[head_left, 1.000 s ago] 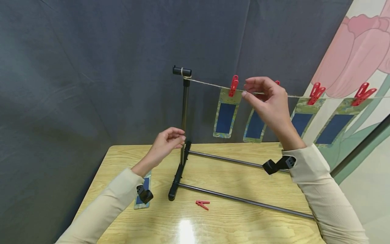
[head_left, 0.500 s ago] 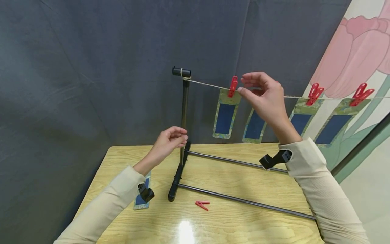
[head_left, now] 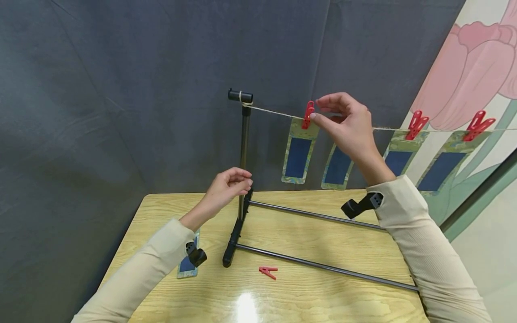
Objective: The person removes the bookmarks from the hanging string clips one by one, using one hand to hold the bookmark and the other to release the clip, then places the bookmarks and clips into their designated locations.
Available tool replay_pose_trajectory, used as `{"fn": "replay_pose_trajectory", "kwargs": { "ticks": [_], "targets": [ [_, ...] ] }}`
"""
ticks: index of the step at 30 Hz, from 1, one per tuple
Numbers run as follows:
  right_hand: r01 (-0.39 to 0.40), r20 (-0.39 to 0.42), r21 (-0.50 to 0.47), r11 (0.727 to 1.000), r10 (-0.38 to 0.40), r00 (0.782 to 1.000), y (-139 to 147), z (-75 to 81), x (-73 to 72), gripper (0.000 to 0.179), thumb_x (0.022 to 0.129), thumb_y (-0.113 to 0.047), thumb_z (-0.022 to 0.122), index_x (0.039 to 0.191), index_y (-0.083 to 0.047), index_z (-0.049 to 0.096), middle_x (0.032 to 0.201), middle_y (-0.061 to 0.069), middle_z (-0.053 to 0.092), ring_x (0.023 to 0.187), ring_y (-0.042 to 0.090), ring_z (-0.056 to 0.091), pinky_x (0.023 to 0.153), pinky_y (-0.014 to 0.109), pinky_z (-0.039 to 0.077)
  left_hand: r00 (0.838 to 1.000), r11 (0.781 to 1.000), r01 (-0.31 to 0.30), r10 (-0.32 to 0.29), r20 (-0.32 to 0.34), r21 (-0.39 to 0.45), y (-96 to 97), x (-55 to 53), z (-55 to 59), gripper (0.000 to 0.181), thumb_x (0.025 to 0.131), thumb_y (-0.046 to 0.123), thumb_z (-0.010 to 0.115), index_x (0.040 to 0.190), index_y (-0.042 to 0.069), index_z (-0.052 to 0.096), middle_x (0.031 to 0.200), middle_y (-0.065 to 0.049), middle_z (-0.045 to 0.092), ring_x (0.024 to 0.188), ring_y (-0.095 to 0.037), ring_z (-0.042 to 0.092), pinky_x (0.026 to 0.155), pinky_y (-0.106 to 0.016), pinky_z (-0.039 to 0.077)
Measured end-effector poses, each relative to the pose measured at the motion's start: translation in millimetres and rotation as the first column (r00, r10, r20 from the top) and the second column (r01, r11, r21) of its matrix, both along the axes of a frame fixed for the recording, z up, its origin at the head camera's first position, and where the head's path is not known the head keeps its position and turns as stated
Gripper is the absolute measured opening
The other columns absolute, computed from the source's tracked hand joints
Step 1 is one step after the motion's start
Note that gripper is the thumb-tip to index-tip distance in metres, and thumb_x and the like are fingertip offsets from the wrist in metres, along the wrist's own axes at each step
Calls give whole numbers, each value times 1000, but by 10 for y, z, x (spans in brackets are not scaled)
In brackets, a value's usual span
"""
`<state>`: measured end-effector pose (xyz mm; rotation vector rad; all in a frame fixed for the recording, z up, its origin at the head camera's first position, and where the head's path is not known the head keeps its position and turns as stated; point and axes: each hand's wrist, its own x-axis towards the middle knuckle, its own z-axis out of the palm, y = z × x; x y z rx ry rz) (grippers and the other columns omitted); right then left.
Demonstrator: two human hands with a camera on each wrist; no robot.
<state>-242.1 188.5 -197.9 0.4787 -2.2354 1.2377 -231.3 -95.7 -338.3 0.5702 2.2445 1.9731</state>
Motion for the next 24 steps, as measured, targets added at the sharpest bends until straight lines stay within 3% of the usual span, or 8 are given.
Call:
{"fn": "replay_pose_trajectory", "kwargs": {
  "ticks": [9,17,24],
  "targets": [
    [-14,30,-10,1000,14,999,-3,22,-73,37,85,-24,77,116,-9,64,114,9,68,97,12,64,84,23,52,1000,1000,-5,5,19,-9,23,-25,-9,26,96,13,63,117,0,60,106,-15,63,91,-24,63,83,-33,56],
    [-31,74,-49,998,35,997,-8,46,-108,36,83,-25,79,112,-9,64,108,4,70,92,12,65,79,20,53,1000,1000,5,-5,23,-11,37,-40,-2,28,96,13,64,119,-1,60,110,-13,64,95,-22,64,87,-31,54],
    [-35,86,-51,998,39,996,-28,75,-124,36,82,-26,79,110,-8,64,103,2,71,89,11,65,73,19,51,1000,1000,12,-12,13,-25,56,-65,-8,27,95,12,65,119,1,62,113,-12,65,99,-22,63,91,-39,52]
  ]
}}
